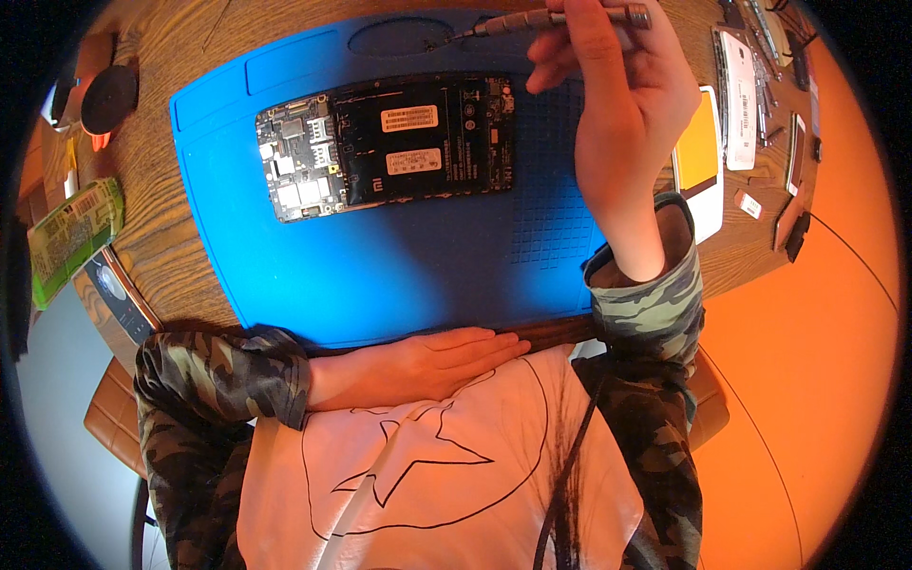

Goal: The person uses a screwdriver to remove screws from a disassembled smartphone motherboard placed on a blue mat. They then use their fingers to lift and detach a small ribbon cable or connector from the board.

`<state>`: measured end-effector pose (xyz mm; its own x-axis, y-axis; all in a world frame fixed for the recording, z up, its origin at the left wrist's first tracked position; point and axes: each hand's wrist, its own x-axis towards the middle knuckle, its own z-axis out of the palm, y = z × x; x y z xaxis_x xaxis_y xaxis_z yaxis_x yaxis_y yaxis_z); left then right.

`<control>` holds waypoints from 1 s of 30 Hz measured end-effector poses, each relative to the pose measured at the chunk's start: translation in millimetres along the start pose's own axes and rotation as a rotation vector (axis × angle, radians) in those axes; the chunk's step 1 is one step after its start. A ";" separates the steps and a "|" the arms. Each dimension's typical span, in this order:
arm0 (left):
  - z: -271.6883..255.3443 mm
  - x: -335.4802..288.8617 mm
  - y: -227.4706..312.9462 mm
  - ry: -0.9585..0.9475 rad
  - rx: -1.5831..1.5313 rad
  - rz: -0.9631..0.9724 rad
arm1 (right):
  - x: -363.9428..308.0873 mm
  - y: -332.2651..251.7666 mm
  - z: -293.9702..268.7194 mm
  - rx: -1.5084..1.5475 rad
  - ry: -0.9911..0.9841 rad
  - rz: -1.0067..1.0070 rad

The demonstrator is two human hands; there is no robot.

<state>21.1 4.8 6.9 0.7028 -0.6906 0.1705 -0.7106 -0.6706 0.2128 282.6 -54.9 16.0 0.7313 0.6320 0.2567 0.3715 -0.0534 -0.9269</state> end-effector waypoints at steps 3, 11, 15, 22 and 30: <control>1.4 -1.2 1.1 0.017 -0.002 -0.006 | -0.7 -1.4 0.0 -0.024 0.036 0.000; 4.0 -1.2 3.6 0.012 0.017 -0.009 | 1.0 -1.8 0.4 -0.007 0.093 0.006; 1.7 0.4 1.9 0.003 0.005 0.005 | 0.6 -0.6 0.4 -0.030 0.071 -0.005; -6.4 0.9 -0.4 -0.117 0.001 0.020 | 0.7 1.4 -0.2 -0.024 0.047 -0.027; -4.6 0.2 1.7 -0.098 -0.013 -0.002 | -0.1 -0.5 1.5 -0.011 0.052 -0.010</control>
<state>20.3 4.7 11.7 0.6970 -0.7131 0.0757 -0.7085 -0.6685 0.2259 281.5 -53.7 16.0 0.7562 0.5914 0.2801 0.3851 -0.0561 -0.9212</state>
